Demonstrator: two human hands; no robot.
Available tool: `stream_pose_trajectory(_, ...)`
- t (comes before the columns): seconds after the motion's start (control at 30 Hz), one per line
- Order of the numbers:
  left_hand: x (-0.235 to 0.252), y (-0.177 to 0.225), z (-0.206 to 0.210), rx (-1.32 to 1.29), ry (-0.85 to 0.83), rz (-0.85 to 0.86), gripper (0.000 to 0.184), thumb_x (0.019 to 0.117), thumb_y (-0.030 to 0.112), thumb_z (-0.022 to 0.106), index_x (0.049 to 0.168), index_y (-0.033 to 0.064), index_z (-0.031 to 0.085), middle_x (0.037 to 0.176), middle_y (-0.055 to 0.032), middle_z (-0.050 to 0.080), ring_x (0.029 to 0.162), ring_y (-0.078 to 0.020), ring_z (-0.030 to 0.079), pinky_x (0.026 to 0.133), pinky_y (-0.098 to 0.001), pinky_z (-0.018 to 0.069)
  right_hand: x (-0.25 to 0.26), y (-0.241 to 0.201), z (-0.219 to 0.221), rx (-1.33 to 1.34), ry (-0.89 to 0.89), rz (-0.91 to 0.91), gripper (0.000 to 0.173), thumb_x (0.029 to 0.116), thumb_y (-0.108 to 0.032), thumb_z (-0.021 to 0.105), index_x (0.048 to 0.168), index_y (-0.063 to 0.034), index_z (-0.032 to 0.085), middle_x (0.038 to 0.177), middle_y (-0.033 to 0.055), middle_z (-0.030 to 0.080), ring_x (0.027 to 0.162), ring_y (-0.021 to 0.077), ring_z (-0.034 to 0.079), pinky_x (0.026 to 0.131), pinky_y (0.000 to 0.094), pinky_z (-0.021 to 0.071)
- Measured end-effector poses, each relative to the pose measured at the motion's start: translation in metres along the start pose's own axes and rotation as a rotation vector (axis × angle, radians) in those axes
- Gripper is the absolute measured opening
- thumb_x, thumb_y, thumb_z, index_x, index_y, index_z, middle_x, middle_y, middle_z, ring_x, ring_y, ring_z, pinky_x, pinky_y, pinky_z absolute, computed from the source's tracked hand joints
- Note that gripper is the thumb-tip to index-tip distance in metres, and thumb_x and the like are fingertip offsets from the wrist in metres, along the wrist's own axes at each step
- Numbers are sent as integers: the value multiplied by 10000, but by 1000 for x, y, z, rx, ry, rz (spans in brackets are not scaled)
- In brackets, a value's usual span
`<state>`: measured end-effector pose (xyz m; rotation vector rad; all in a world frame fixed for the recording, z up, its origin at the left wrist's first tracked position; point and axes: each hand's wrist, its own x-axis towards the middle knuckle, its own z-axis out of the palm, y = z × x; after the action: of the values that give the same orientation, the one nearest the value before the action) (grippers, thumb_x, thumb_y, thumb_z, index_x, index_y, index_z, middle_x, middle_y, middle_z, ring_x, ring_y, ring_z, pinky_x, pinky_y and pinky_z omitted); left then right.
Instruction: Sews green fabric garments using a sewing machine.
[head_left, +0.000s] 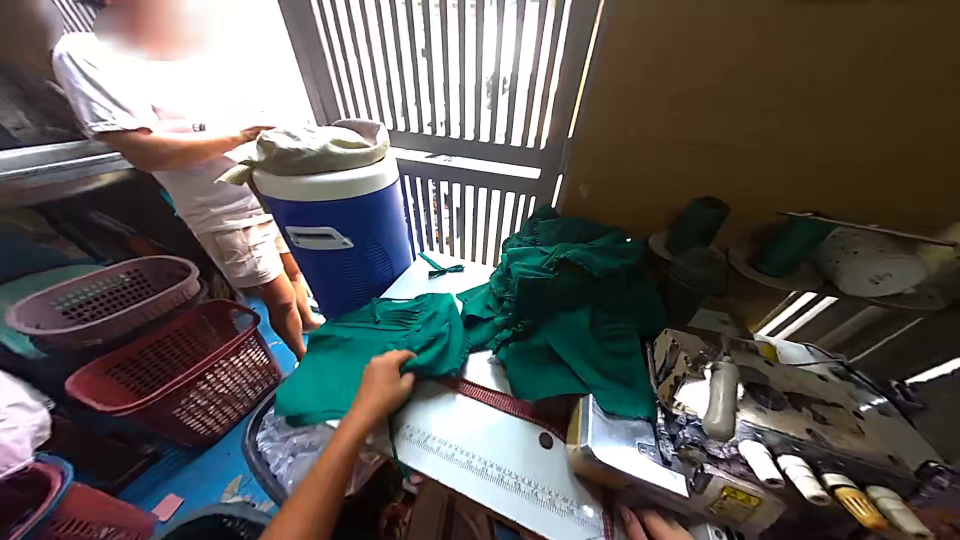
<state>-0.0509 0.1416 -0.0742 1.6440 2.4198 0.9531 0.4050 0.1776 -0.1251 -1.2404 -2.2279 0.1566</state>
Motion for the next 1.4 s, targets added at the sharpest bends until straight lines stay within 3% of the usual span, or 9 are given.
stream_pose_trajectory(0.2,36,1,-49,-568,67,-292,224,969,178,681,1160,66,714,922,-90,728,786,-159,684,764,-405,574,1,-1,-3,-26,2,-23,328,1019,-277,600,870,-41,773,815,134,757,769,278,748,690,471,590)
stream_pose_trajectory(0.37,43,40,-41,-21,-291,58,281,1021,231,553,1145,104,771,1143,-115,749,1113,-287,694,993,-578,511,-3,-4,-2,-27,23,17,319,1009,-254,593,871,-35,780,832,149,761,782,302,752,701,493,594)
stream_pose_trajectory(0.57,72,85,-84,13,202,298,160,1012,123,594,1033,70,744,898,-130,728,836,-310,716,752,-577,571,-4,-3,-1,-33,43,10,319,1003,-247,593,861,-29,778,821,150,759,771,305,751,696,499,589)
stream_pose_trajectory(0.7,86,106,-115,59,288,383,121,990,158,648,1005,87,745,875,-99,729,816,-285,715,714,-546,566,6,-19,-9,259,-68,17,286,1019,-218,600,945,-9,780,847,128,761,774,227,739,750,439,603)
stream_pose_trajectory(0.87,87,132,-168,184,441,559,153,964,235,677,985,111,765,874,-82,730,773,-287,708,644,-533,552,39,-96,1,527,-284,-260,217,1011,-221,631,1093,-81,775,929,61,755,805,154,714,729,352,605)
stream_pose_trajectory(1.13,47,176,-255,297,547,666,291,1003,325,608,908,83,739,785,-85,705,700,-247,675,626,-491,513,118,-214,90,476,-195,55,733,856,-472,783,1372,13,592,1383,277,569,1216,421,617,970,564,547)
stream_pose_trajectory(1.27,-4,190,-284,17,254,549,274,990,275,569,751,174,659,584,60,566,491,-46,514,446,-240,405,118,-265,97,511,77,-44,635,843,-517,771,1196,4,690,1228,258,658,1107,407,672,878,545,584)
stream_pose_trajectory(1.33,-33,197,-293,-332,-75,480,259,1013,227,551,802,168,688,612,38,608,507,-35,563,445,-184,468,120,-289,91,625,170,-66,688,833,-501,779,1213,59,655,1231,275,652,1161,416,643,956,552,550)
stream_pose_trajectory(1.4,-54,202,-300,-495,-201,454,232,1036,228,541,883,169,705,669,38,634,566,-23,600,502,-166,510,123,-303,83,651,17,4,759,867,-474,746,1307,126,595,1314,315,619,1286,447,570,1093,580,452)
